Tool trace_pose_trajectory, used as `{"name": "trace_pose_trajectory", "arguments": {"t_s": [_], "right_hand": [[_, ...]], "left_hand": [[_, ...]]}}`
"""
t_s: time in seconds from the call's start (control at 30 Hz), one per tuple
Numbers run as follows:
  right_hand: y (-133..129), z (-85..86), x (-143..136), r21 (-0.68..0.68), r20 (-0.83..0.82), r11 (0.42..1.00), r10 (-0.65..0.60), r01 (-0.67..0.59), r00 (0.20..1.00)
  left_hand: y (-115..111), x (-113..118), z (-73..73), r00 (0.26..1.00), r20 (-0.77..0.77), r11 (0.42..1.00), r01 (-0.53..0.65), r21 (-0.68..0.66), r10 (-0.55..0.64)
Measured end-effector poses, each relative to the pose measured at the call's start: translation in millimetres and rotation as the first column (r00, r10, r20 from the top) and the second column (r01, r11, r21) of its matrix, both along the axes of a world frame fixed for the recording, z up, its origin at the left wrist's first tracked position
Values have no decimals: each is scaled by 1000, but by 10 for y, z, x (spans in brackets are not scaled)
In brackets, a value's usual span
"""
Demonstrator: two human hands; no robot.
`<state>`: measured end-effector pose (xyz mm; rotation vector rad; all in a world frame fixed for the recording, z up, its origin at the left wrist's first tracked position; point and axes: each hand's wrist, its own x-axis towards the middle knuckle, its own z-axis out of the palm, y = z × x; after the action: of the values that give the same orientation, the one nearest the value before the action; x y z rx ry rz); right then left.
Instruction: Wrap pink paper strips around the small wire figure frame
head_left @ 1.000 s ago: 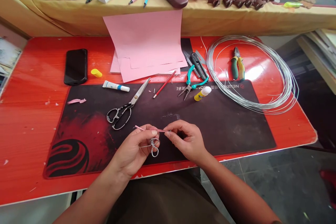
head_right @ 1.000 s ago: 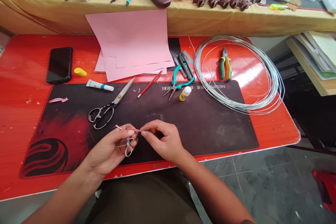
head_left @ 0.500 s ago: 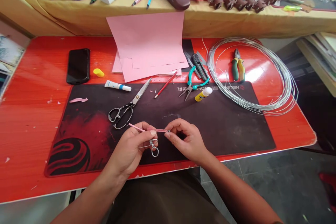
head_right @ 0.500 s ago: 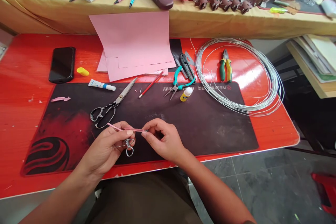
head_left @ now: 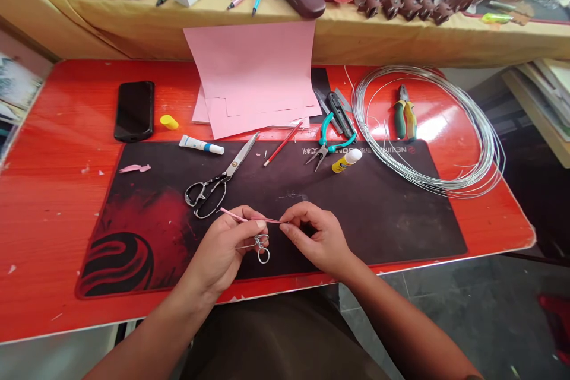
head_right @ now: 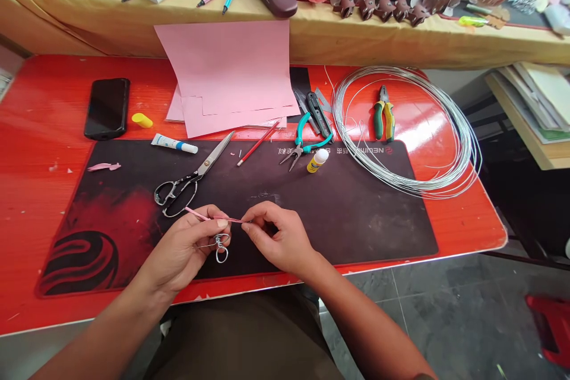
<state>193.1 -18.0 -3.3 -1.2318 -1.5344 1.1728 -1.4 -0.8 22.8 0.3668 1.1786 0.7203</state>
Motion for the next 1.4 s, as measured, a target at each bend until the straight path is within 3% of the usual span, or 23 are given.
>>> {"name": "trace_pose_trajectory", "arguments": {"t_s": [0.47,0.7,0.93,1.27,1.4], "right_hand": [[-9,-39,-13,205,3,979,-21,20,1000],[-37,-15,13,91,24,995,-47,44,999],[-27,1,30,68,30,997,-32,30,999],[6,-26,19,179,50,984,3,-12,999],[-2,-26,26,181,60,983,-3,-8,998]], "left_hand": [[-15,11,-41,997,75,994,-8,-111,16],[-34,26,21,999,36,999,-14,-46,15],[-45,19,15,1000,-1,1000,-22,20,22],[-1,26,0,996,73,993,-36,-111,44],[-5,37,5,997,63,995,-38,-88,44]]}}
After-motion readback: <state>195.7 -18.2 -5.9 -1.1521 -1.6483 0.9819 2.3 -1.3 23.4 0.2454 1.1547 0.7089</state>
